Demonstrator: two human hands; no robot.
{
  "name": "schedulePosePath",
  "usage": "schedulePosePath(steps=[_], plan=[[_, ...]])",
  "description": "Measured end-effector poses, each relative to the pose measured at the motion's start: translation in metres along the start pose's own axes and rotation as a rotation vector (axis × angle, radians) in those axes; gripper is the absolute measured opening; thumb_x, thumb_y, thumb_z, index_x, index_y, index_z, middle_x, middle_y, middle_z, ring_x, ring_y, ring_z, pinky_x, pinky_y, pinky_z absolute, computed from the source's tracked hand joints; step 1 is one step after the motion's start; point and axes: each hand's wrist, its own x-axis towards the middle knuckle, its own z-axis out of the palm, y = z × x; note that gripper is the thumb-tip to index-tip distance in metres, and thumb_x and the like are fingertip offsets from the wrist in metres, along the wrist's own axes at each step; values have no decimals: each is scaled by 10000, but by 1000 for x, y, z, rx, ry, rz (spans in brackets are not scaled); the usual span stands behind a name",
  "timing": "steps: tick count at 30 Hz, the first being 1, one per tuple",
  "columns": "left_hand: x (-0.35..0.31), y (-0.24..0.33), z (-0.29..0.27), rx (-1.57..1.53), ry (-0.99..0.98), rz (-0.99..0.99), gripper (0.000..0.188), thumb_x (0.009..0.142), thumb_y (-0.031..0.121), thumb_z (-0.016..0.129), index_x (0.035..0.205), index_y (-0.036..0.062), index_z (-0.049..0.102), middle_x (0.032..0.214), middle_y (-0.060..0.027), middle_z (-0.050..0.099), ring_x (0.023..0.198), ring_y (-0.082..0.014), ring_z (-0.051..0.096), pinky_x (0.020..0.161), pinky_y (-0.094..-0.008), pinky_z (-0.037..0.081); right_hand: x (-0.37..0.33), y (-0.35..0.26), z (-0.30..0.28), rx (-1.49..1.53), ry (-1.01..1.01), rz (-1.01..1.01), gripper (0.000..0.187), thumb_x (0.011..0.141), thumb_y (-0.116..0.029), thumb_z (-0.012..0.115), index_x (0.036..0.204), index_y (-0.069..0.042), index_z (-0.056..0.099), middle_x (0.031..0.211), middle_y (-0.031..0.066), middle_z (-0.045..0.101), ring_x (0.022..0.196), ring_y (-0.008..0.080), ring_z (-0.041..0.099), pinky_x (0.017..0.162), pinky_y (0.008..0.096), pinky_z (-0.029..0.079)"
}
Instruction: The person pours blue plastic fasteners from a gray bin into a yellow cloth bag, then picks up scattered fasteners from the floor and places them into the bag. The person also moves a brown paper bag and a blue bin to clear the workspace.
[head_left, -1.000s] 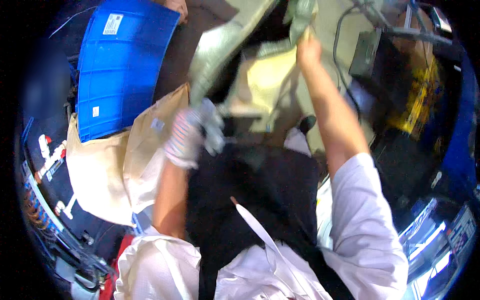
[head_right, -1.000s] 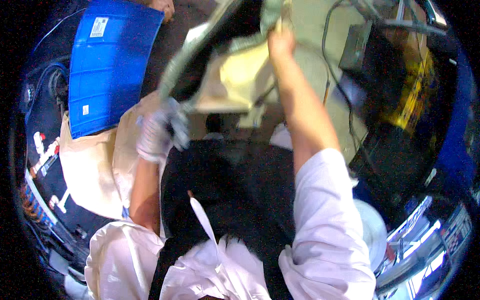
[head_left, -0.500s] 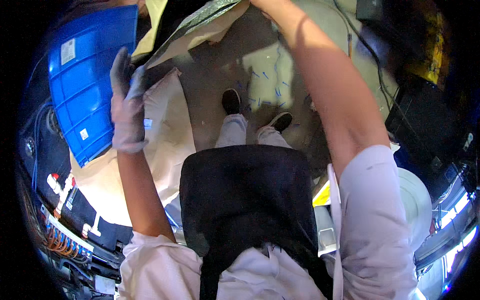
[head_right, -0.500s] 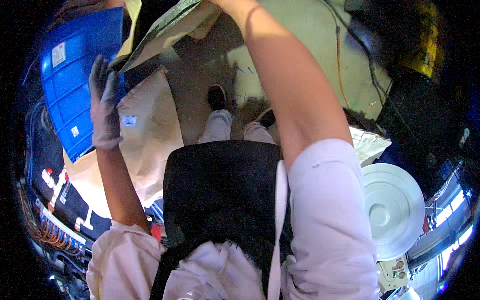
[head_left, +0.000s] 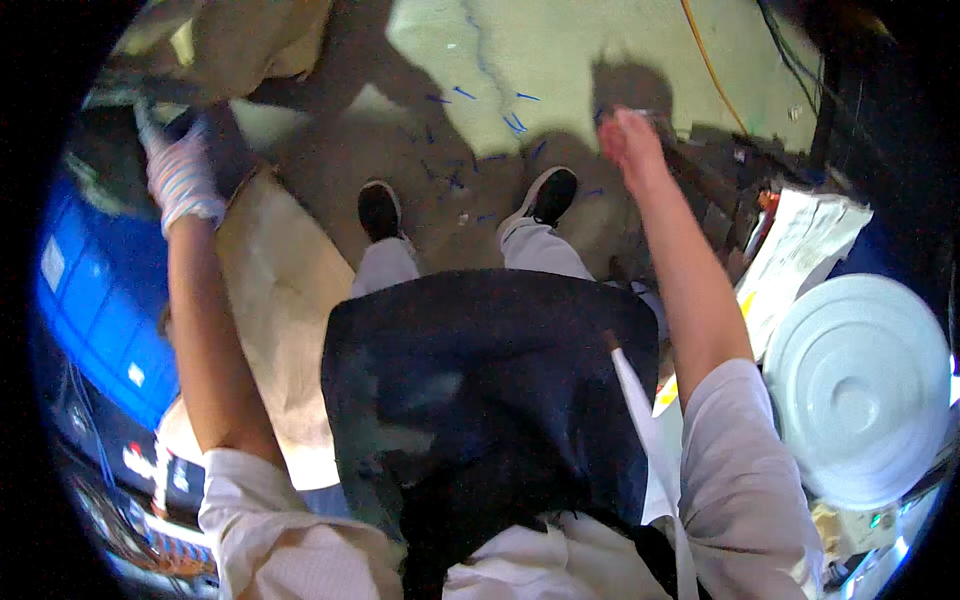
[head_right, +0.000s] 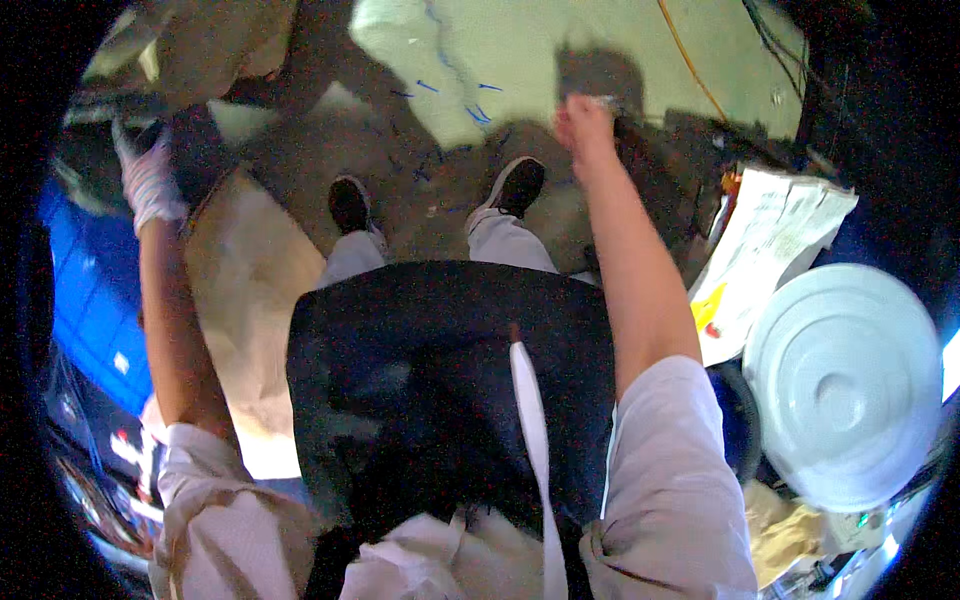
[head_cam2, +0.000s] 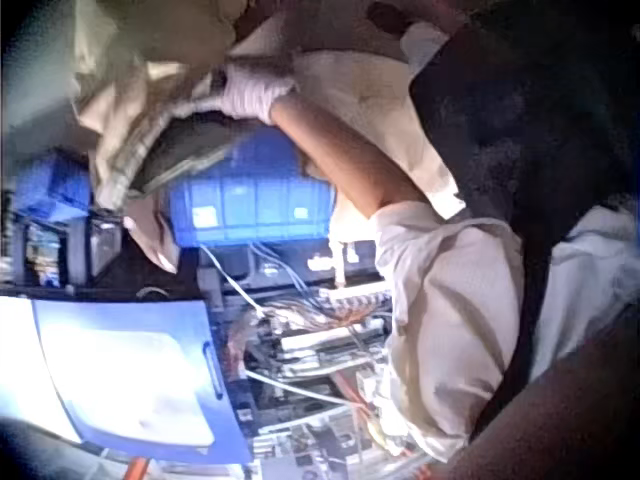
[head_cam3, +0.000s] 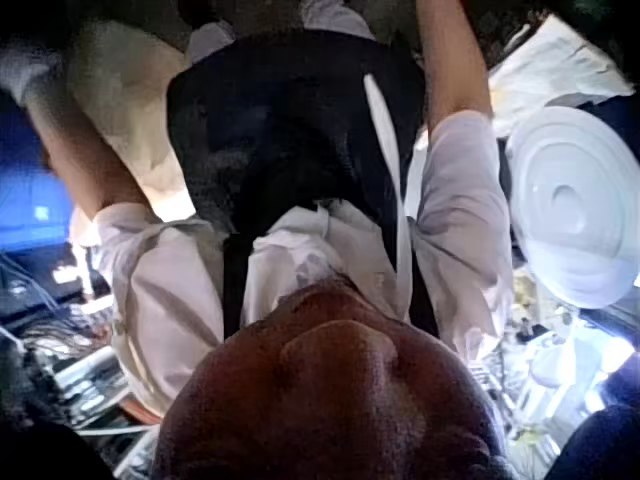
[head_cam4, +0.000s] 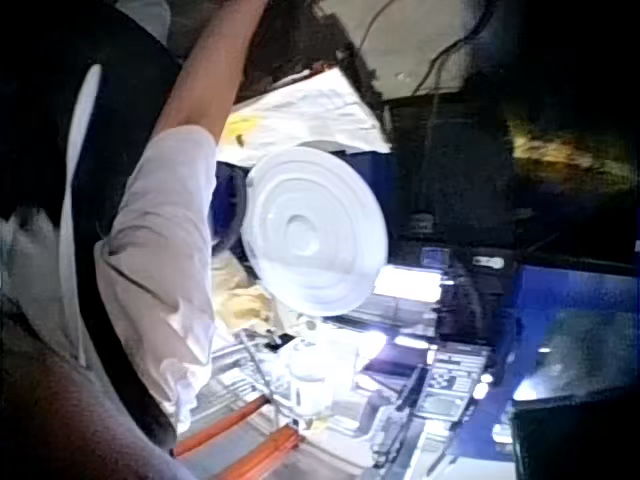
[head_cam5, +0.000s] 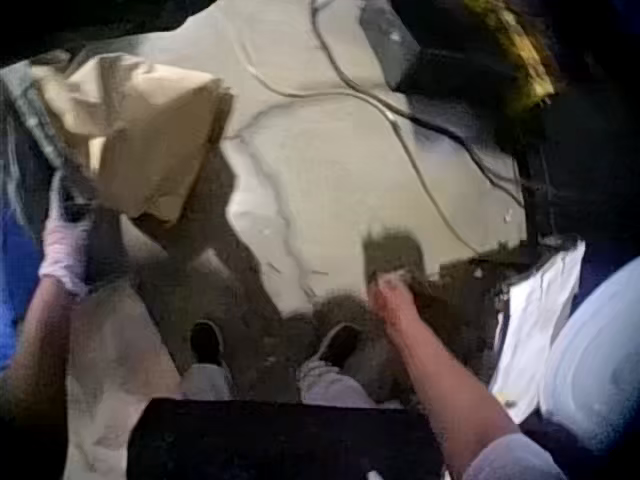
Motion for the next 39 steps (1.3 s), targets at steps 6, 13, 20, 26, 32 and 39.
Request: schedulePosePath(steps=[6, 13, 20, 26, 32, 39], plan=[[43, -48, 37, -629, -276, -144, 442, 876, 119, 475, 1287, -24, 396, 1321, -139, 405, 1173, -191, 445, 993, -286, 350, 16, 204, -97, 269, 309, 325, 309, 843, -244, 585, 1093, -103, 471, 1001, 83, 546, 862, 235, 558, 700, 372, 478], [-73, 34, 51, -548, -485, 259, 411, 867, 116, 463, 1261, 1, 440, 1228, -123, 462, 1074, -203, 489, 951, -319, 378, 126, 285, -86, 238, 786, 174, 290, 834, -204, 606, 1070, -89, 481, 959, 98, 537, 812, 224, 538, 628, 355, 452], [-121, 86, 120, 313, -1175, 1191, 623, 681, 175, 660, 1238, 9, 435, 1040, -219, 559, 945, -368, 543, 879, -426, 423, 136, 268, 23, -325, 703, -397, 193, 795, -126, 595, 960, -35, 556, 829, 101, 578, 768, 270, 555, 696, 368, 438], [-134, 96, 88, 141, -899, 1313, 636, 610, 193, 686, 1193, 38, 481, 1025, -186, 565, 941, -351, 551, 862, -459, 428, 143, 197, 56, -356, 742, -753, 387, 778, -162, 624, 1129, -38, 517, 1163, 140, 494, 1060, 303, 476, 889, 381, 387], [-137, 69, 111, 182, -1100, 1325, 622, 649, 216, 666, 1207, 24, 469, 1030, -182, 560, 925, -352, 550, 872, -454, 418, 192, 214, -5, -937, 853, -878, 605, 809, -255, 586, 1338, -81, 351, 1397, 151, 300, 1300, 332, 251, 1071, 420, 188], [-142, 63, 88, 148, -1097, 1453, 670, 603, 197, 664, 1212, 11, 455, 1068, -204, 542, 947, -381, 537, 874, -491, 414, 111, 259, 95, -883, 430, -1031, 610, 768, -216, 616, 1309, -53, 385, 1375, 139, 346, 1308, 328, 243, 1085, 429, 159]])
